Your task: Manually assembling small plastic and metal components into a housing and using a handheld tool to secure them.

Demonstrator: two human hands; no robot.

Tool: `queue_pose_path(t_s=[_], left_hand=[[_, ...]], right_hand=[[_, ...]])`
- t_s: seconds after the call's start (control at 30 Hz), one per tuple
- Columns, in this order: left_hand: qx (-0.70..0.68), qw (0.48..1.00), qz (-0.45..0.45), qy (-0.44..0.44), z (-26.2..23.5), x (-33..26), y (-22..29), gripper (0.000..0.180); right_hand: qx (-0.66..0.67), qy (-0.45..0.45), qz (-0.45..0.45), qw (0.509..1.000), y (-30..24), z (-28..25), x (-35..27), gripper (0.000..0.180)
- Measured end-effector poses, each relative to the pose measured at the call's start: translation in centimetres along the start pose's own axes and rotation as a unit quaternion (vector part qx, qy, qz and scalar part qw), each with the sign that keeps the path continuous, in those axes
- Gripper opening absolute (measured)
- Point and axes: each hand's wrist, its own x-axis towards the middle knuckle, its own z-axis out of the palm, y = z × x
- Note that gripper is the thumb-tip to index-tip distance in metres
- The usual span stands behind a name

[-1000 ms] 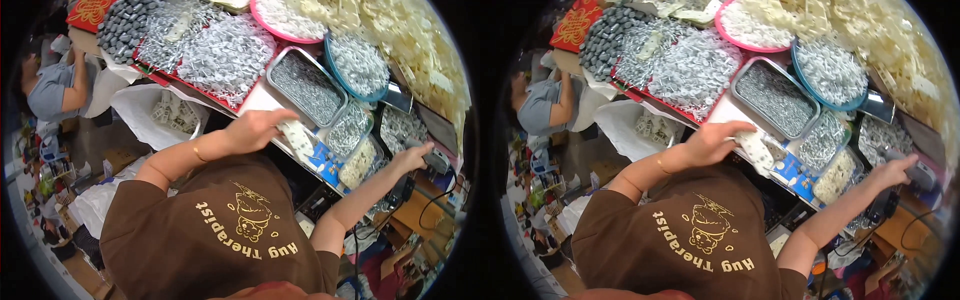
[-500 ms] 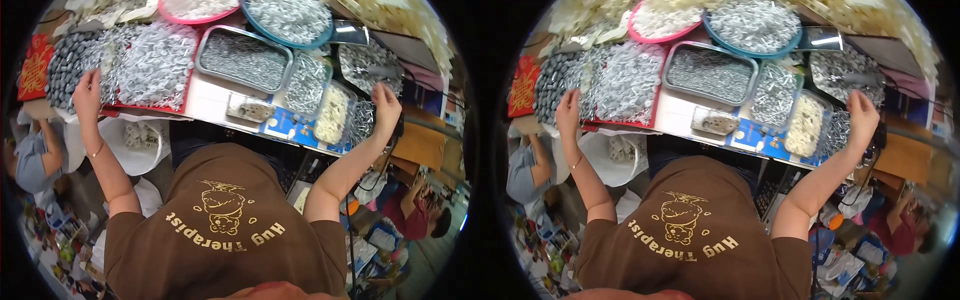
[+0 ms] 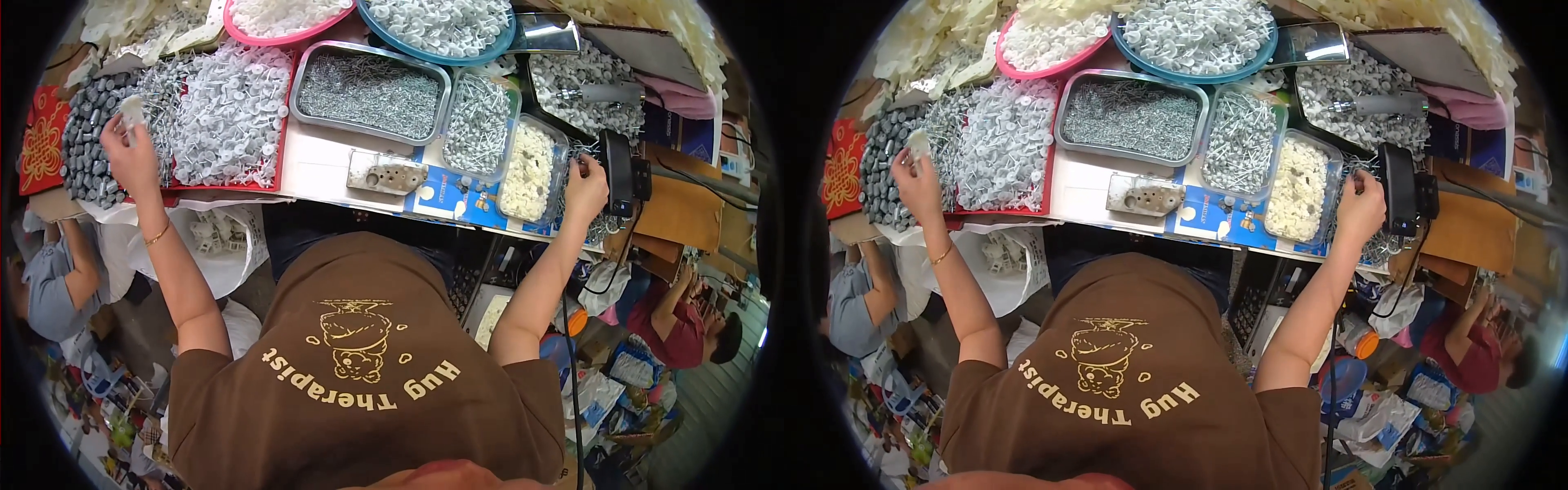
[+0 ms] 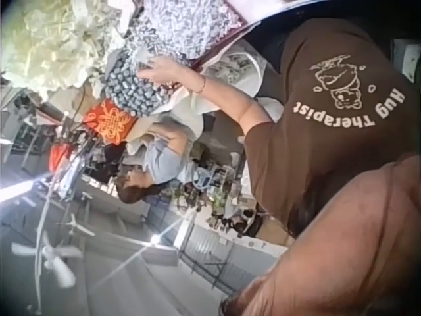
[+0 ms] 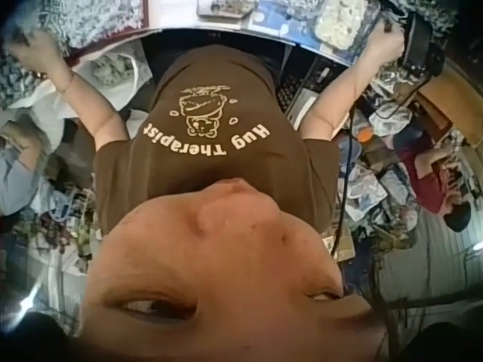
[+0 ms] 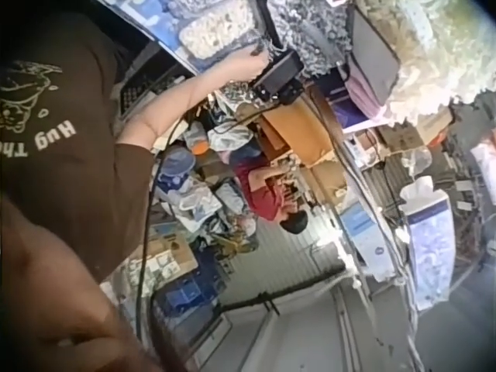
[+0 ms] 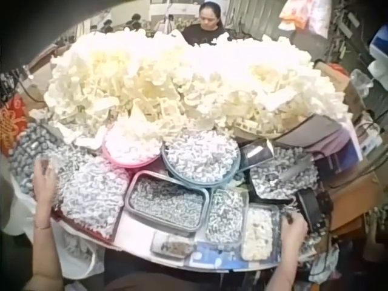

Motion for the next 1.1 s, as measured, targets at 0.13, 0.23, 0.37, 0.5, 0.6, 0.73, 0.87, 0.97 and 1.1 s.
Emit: queue_pose_path(t_s=[0.13, 0.23, 0.37, 0.5, 0.6, 0.73, 0.87, 0.97, 1.1], left_hand=[[-0.293, 0.954, -0.055, -0.025, -1.9, -0.6, 2.9, 0.039], [-0.413, 0.897, -0.113, -0.113, -3.2, -1.2, 5.3, 0.032], [-0.408, 0.869, -0.167, -0.226, -1.5, -3.9, 7.5, 0.022], [-0.463, 0.830, -0.058, -0.306, 1.4, -11.1, 17.6, 0.017], [-0.380, 0.844, 0.065, -0.372, 3.1, -15.2, 20.9, 0.012], [-0.292, 0.870, 0.204, -0.340, 4.5, -16.9, 21.8, 0.011], [-0.266, 0.884, 0.201, -0.328, 4.3, -17.3, 21.8, 0.016], [-0.279, 0.875, 0.232, -0.321, 3.4, -16.6, 21.7, 0.024], [-0.251, 0.850, 0.312, -0.342, 3.1, -16.9, 19.9, 0.028]], right_hand=[[0.037, 0.023, -0.004, 0.999, -0.2, -0.5, -0.2, 0.021], [0.035, 0.053, 0.000, 0.998, -0.2, -0.3, -0.4, 0.021], [0.020, 0.031, 0.054, 0.998, -0.8, -3.0, -1.2, 0.026], [-0.075, -0.129, 0.021, 0.989, -0.5, -2.2, -1.2, 0.030], [-0.093, -0.116, -0.002, 0.989, -0.6, -2.6, -2.1, 0.028], [-0.058, -0.122, 0.019, 0.991, -1.0, -4.3, -2.9, 0.022], [-0.095, -0.118, 0.002, 0.988, -0.2, -1.9, -4.1, 0.022], [-0.019, -0.101, 0.023, 0.994, 1.1, -2.3, -3.6, 0.021], [0.162, 0.040, 0.094, 0.981, 2.0, -2.3, -3.4, 0.019]])
